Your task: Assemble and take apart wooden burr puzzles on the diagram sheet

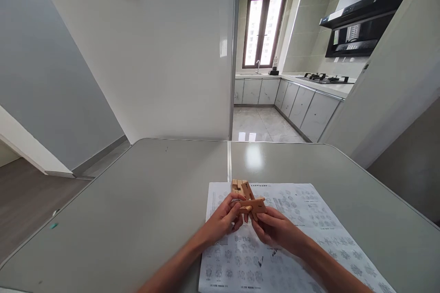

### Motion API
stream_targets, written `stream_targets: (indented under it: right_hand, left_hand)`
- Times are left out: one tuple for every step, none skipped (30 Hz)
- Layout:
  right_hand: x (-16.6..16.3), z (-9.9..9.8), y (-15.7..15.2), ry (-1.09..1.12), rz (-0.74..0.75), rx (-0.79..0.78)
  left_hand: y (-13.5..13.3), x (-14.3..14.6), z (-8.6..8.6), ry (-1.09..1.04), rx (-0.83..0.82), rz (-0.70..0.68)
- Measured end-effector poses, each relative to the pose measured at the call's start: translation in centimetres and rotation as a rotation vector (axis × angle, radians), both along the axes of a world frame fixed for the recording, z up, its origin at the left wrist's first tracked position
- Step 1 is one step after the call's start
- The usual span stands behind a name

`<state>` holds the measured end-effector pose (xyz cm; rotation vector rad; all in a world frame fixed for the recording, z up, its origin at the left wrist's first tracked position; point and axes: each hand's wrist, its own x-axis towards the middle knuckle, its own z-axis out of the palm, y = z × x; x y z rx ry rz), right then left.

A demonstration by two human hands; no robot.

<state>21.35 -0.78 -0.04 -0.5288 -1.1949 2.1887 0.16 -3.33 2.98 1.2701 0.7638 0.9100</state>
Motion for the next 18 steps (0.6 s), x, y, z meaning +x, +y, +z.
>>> stream_targets:
  right_hand:
    - [0.05, -0.04, 0.01, 0.002, 0.016, 0.005]
    - [0.11, -0.08, 0.03, 0.004, 0.035, 0.011]
    - [0.18, -0.11, 0.04, 0.009, 0.056, 0.019]
    - [0.24, -0.13, 0.05, 0.014, 0.079, 0.027]
    - [0.30, -0.14, 0.05, 0.018, 0.100, 0.036]
    - [0.34, -0.12, 0.05, 0.018, 0.119, 0.046]
    - [0.36, -0.10, 0.05, 0.015, 0.133, 0.059]
    - [0.38, -0.06, 0.05, 0.008, 0.142, 0.075]
    - [0.39, -0.03, 0.05, -0.001, 0.148, 0.092]
    - [0.40, 0.01, 0.04, -0.014, 0.148, 0.110]
    - [0.41, 0.04, 0.03, -0.029, 0.144, 0.130]
    - [0.42, 0.08, -0.01, -0.047, 0.141, 0.150]
    - [0.43, 0.11, -0.06, -0.064, 0.140, 0.172]
    - [0.43, 0.16, -0.13, -0.079, 0.138, 0.195]
    - [0.43, 0.21, -0.22, -0.091, 0.138, 0.217]
    - [0.43, 0.27, -0.32, -0.098, 0.142, 0.236]
    - [0.41, 0.33, -0.41, -0.103, 0.148, 0.251]
    - [0.40, 0.39, -0.49, -0.107, 0.155, 0.260]
  left_hand:
    - [-0.01, 0.04, 0.07, -0.002, 0.005, 0.010]
    - [-0.02, 0.07, 0.14, 0.001, 0.009, 0.018]
    - [-0.03, 0.08, 0.21, 0.009, 0.009, 0.022]
    - [-0.03, 0.07, 0.29, 0.022, 0.003, 0.023]
    - [-0.03, 0.04, 0.36, 0.038, -0.005, 0.021]
    - [-0.03, 0.00, 0.41, 0.051, -0.011, 0.018]
    - [-0.03, -0.04, 0.45, 0.059, -0.012, 0.017]
    - [-0.02, -0.08, 0.46, 0.062, -0.010, 0.020]
    - [-0.01, -0.11, 0.45, 0.062, -0.002, 0.026]
    - [-0.01, -0.11, 0.41, 0.062, 0.007, 0.034]
    - [-0.01, -0.09, 0.34, 0.062, 0.013, 0.041]
    - [-0.02, -0.04, 0.26, 0.062, 0.012, 0.047]
    - [-0.05, 0.03, 0.18, 0.058, 0.006, 0.052]
    - [-0.08, 0.11, 0.09, 0.050, 0.000, 0.055]
    - [-0.12, 0.21, 0.01, 0.042, -0.005, 0.055]
    - [-0.16, 0.30, -0.05, 0.035, -0.007, 0.054]
    - [-0.20, 0.39, -0.10, 0.032, -0.007, 0.056]
    - [-0.24, 0.46, -0.13, 0.032, -0.007, 0.060]
